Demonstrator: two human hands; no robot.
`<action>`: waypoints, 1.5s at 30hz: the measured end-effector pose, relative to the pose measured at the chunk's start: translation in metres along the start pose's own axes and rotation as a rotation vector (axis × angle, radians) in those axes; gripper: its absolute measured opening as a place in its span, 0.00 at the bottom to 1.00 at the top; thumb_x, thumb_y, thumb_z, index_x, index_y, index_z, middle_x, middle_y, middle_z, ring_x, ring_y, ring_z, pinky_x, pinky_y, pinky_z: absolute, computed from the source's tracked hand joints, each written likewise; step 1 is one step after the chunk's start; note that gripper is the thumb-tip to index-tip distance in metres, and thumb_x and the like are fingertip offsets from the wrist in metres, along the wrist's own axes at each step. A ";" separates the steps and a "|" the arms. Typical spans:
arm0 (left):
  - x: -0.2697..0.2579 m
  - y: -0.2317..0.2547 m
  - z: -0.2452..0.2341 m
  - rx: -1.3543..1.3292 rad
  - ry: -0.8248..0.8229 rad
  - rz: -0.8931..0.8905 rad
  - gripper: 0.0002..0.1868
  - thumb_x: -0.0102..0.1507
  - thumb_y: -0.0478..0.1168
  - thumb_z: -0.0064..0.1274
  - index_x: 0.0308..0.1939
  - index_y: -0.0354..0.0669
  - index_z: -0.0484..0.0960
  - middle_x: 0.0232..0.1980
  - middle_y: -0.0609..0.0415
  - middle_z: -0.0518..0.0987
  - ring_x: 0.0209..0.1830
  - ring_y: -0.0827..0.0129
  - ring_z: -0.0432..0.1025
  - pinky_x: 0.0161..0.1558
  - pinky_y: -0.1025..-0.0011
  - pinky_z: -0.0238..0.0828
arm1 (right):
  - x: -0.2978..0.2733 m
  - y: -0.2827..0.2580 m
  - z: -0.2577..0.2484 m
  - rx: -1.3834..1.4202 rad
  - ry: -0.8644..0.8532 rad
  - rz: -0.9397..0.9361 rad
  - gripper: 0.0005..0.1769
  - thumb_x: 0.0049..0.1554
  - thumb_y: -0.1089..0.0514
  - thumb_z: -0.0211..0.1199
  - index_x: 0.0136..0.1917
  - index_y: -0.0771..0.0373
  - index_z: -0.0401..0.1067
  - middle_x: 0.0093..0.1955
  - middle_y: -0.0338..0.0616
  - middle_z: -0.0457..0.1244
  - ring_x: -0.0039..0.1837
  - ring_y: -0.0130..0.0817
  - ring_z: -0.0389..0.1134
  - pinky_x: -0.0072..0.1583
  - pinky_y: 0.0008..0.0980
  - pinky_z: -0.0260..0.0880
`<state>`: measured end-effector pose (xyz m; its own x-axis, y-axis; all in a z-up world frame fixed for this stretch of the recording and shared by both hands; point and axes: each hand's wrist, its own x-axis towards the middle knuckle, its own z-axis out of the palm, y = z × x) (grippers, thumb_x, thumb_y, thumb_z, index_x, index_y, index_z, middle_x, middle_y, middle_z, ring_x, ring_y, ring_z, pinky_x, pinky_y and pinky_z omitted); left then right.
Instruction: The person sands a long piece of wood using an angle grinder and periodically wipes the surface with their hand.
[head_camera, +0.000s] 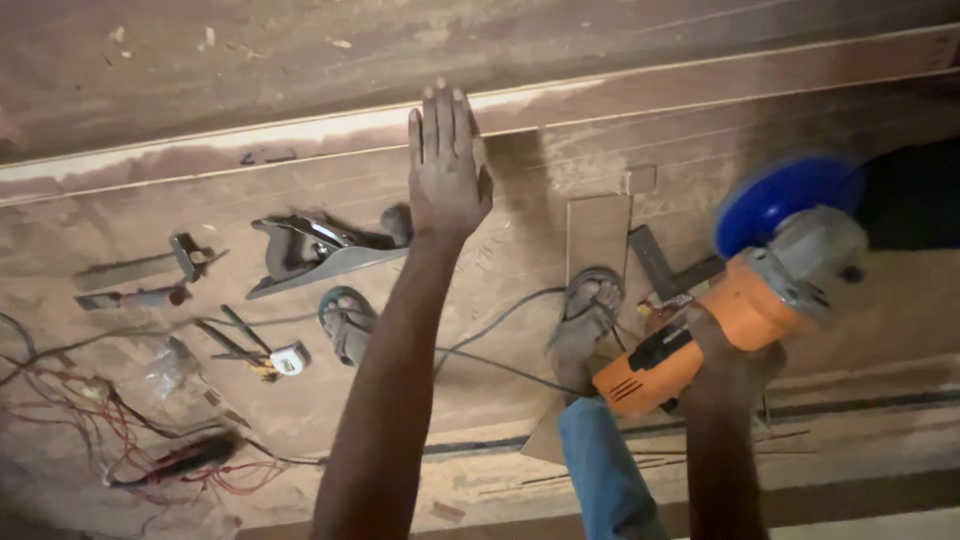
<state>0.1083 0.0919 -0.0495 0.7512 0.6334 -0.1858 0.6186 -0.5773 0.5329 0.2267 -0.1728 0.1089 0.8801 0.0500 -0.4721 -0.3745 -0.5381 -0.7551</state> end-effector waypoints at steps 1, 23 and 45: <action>0.002 0.004 0.006 0.029 0.021 -0.003 0.51 0.56 0.34 0.54 0.79 0.26 0.45 0.82 0.30 0.46 0.84 0.42 0.41 0.82 0.50 0.34 | 0.001 -0.004 -0.008 0.041 0.025 0.002 0.26 0.53 0.71 0.64 0.65 0.74 0.67 0.56 0.48 0.67 0.52 0.36 0.72 0.54 0.38 0.76; 0.052 0.070 0.074 0.165 -0.005 0.226 0.37 0.63 0.33 0.47 0.77 0.28 0.58 0.78 0.36 0.61 0.81 0.47 0.52 0.81 0.50 0.41 | 0.010 -0.029 -0.017 0.349 0.063 -0.054 0.22 0.53 0.71 0.60 0.62 0.74 0.67 0.51 0.48 0.66 0.49 0.36 0.71 0.53 0.36 0.75; 0.081 0.172 0.097 0.123 -0.092 0.313 0.46 0.59 0.39 0.54 0.78 0.26 0.52 0.80 0.35 0.54 0.82 0.46 0.47 0.80 0.51 0.38 | 0.040 -0.026 -0.036 0.358 0.231 0.064 0.24 0.50 0.75 0.62 0.62 0.75 0.68 0.55 0.49 0.68 0.52 0.36 0.73 0.55 0.35 0.75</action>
<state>0.2980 -0.0061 -0.0530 0.9230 0.3698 -0.1062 0.3740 -0.7974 0.4736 0.2820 -0.1872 0.1267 0.8789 -0.1855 -0.4395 -0.4721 -0.2063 -0.8571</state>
